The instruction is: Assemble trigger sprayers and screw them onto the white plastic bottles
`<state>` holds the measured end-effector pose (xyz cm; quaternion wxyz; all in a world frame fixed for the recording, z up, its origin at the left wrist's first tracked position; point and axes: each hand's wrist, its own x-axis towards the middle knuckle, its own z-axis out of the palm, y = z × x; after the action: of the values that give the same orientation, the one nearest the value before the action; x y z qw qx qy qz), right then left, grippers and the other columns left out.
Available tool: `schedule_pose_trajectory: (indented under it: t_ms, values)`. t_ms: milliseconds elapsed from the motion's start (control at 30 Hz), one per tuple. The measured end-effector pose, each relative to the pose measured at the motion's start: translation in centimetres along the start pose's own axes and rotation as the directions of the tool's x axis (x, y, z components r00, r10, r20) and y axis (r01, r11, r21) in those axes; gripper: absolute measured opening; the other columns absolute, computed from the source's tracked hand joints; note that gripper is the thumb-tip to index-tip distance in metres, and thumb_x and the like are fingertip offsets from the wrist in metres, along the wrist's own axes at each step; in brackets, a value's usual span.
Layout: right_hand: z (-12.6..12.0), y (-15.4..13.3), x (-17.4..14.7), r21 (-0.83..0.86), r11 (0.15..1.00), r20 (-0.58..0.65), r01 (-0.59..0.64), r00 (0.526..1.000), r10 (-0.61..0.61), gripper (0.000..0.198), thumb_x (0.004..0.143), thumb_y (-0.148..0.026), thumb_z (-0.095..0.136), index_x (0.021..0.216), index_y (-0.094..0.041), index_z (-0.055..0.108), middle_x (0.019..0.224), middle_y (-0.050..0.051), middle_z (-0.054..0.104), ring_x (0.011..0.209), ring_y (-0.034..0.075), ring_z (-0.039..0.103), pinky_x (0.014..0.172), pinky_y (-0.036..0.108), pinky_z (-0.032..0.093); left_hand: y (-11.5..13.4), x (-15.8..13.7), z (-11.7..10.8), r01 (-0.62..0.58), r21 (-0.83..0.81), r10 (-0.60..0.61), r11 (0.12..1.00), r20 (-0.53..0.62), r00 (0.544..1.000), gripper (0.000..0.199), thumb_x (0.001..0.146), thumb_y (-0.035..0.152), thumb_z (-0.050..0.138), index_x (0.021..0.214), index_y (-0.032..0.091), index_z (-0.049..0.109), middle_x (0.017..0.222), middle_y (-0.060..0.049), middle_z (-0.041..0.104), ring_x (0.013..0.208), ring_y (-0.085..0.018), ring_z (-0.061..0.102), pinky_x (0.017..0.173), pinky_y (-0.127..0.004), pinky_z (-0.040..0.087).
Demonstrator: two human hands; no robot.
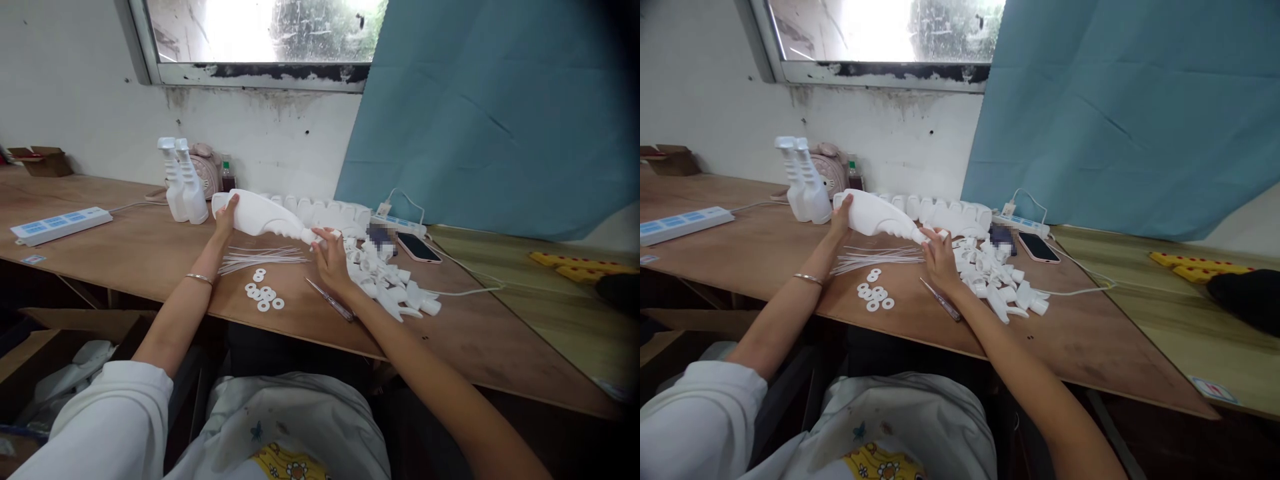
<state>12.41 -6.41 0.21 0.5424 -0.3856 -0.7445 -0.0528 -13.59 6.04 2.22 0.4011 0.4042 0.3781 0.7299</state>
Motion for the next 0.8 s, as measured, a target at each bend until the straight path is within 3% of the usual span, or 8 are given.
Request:
schedule_pose_trajectory:
  t_ms: [167,333,533,700,800]
  values:
    - [0.1,0.0,-0.1,-0.025,1.000,0.066,0.010,0.998,-0.009,0.028,0.081,-0.032,0.053,0.108,-0.023,0.052,0.111,0.010,0.042,0.114,0.025,0.043,0.096,0.045,0.037,-0.6,-0.1,0.1,0.019,-0.017,-0.019,1.000,0.023,1.000,0.055,0.054,0.059,0.070,0.084,0.013,0.059,0.087,-0.010,0.066,0.089,-0.027,0.063,0.069,-0.033,0.055]
    - [0.1,-0.2,-0.1,-0.043,0.999,-0.031,-0.026,0.999,0.025,0.027,0.075,-0.018,0.056,0.101,-0.024,0.054,0.103,0.007,0.052,0.111,0.025,0.045,0.095,0.044,0.037,-0.6,-0.5,0.5,0.015,0.013,-0.016,1.000,0.058,0.998,0.056,0.057,0.063,0.065,0.085,0.015,0.059,0.090,-0.010,0.066,0.091,-0.026,0.062,0.072,-0.032,0.053]
    - [-0.5,-0.8,0.3,-0.032,0.994,-0.134,-0.102,0.986,0.097,0.020,0.073,-0.018,0.057,0.092,-0.024,0.058,0.090,0.003,0.062,0.093,0.023,0.053,0.086,0.039,0.042,-0.6,0.2,0.1,-0.060,0.163,0.051,0.985,0.060,0.997,0.060,0.057,0.069,0.060,0.081,0.014,0.060,0.079,-0.007,0.064,0.085,-0.025,0.061,0.073,-0.033,0.049]
    - [-0.8,-0.8,0.4,-0.010,0.989,-0.151,-0.149,0.978,0.145,0.022,0.071,-0.024,0.060,0.093,-0.021,0.058,0.090,0.003,0.064,0.081,0.020,0.056,0.078,0.035,0.044,-1.1,0.9,-0.4,-0.109,0.217,0.096,0.970,0.072,0.993,0.059,0.056,0.070,0.060,0.075,0.014,0.057,0.072,-0.004,0.057,0.074,-0.020,0.057,0.065,-0.030,0.046]
    - [-0.9,-0.7,0.4,0.024,0.984,-0.157,-0.176,0.972,0.178,0.035,0.070,-0.026,0.061,0.104,-0.021,0.055,0.092,0.003,0.063,0.081,0.019,0.058,0.078,0.034,0.045,-1.2,0.9,-0.4,-0.136,0.205,0.119,0.969,0.097,0.988,0.055,0.058,0.067,0.061,0.075,0.015,0.057,0.076,-0.004,0.057,0.073,-0.018,0.056,0.060,-0.026,0.044]
